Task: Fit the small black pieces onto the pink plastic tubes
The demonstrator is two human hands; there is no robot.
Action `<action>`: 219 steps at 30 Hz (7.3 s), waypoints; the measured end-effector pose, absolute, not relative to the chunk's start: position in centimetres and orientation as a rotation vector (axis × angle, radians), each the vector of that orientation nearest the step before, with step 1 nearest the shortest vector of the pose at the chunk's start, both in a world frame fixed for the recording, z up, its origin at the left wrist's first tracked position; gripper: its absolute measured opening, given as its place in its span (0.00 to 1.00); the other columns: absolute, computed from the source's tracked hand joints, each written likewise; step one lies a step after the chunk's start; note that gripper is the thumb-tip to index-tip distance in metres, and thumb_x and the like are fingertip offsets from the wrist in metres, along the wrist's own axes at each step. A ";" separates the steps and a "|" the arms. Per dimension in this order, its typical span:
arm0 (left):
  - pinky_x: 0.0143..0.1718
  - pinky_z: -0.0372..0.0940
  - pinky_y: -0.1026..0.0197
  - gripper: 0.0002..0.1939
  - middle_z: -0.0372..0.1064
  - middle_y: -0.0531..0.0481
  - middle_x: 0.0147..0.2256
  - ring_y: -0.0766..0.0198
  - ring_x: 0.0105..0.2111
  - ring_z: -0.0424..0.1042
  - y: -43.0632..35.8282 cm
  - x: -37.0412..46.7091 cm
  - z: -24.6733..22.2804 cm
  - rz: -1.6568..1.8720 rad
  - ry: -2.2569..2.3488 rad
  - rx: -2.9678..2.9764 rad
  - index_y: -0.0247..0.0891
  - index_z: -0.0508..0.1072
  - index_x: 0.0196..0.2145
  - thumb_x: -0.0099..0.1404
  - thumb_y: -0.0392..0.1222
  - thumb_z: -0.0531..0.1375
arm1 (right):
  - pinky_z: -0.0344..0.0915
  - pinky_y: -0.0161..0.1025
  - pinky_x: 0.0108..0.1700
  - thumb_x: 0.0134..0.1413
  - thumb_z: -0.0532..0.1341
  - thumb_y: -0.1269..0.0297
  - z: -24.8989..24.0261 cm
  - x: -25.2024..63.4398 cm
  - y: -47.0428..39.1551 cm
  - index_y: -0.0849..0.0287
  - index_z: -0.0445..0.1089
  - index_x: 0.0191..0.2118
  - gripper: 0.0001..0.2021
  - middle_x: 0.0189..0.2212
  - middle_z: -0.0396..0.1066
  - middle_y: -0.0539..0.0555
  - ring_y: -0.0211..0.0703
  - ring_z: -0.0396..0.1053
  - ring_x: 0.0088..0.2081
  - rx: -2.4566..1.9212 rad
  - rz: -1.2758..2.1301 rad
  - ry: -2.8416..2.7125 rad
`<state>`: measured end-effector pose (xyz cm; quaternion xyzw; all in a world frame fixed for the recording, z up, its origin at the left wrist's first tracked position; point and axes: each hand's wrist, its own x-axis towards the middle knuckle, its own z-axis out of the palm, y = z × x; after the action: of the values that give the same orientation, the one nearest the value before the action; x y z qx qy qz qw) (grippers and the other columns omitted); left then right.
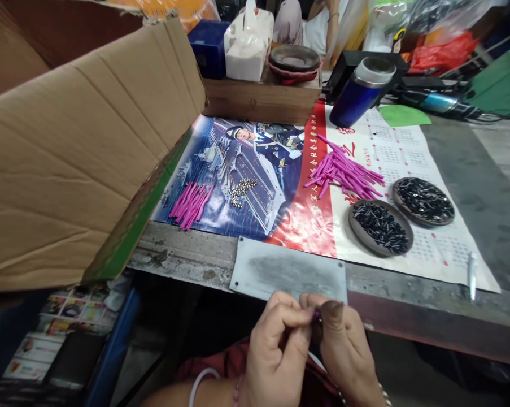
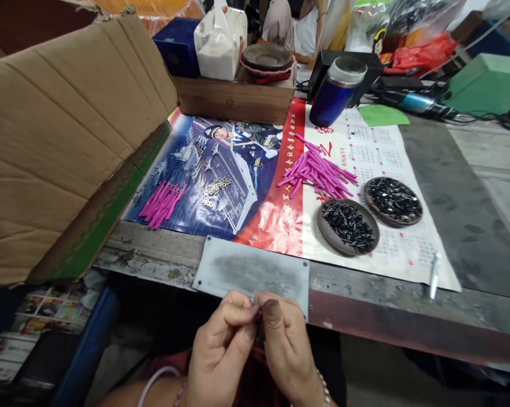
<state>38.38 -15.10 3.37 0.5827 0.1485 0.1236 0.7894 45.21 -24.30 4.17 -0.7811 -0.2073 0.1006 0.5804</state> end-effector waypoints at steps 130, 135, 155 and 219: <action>0.37 0.66 0.66 0.07 0.64 0.52 0.34 0.68 0.35 0.68 -13.4 37.4 3.1 0.306 0.253 1.235 0.40 0.72 0.39 0.72 0.31 0.56 | 0.50 0.36 0.17 0.72 0.37 0.46 3.5 43.7 -24.2 0.56 0.62 0.22 0.32 0.16 0.55 0.48 0.38 0.55 0.18 -1.689 0.623 -0.339; 0.38 0.66 0.66 0.08 0.64 0.52 0.35 0.67 0.35 0.68 -13.3 37.5 2.9 0.302 0.269 1.259 0.40 0.73 0.41 0.72 0.31 0.56 | 0.56 0.33 0.23 0.71 0.53 0.60 4.4 43.5 -24.1 0.58 0.62 0.26 0.19 0.22 0.59 0.48 0.36 0.60 0.24 -1.832 0.378 -0.502; 0.37 0.65 0.68 0.08 0.62 0.53 0.34 0.69 0.34 0.66 -13.3 37.4 2.9 0.377 0.227 1.316 0.39 0.70 0.39 0.71 0.29 0.55 | 0.66 0.33 0.34 0.60 0.62 0.77 5.1 42.6 -24.1 0.57 0.71 0.37 0.07 0.34 0.70 0.51 0.38 0.69 0.36 -1.910 0.017 -0.480; 0.39 0.66 0.65 0.09 0.64 0.50 0.37 0.65 0.37 0.68 -14.5 38.0 5.4 0.231 0.194 1.527 0.40 0.72 0.43 0.72 0.30 0.55 | 0.62 0.30 0.24 0.53 0.69 0.65 4.3 44.4 -27.2 0.54 0.63 0.45 0.17 0.32 0.65 0.47 0.33 0.63 0.25 -1.666 0.036 -0.099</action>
<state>37.97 -14.50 5.39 0.6886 0.0876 0.1040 0.7123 44.42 -27.25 4.31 -0.7396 -0.0439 0.0161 0.6714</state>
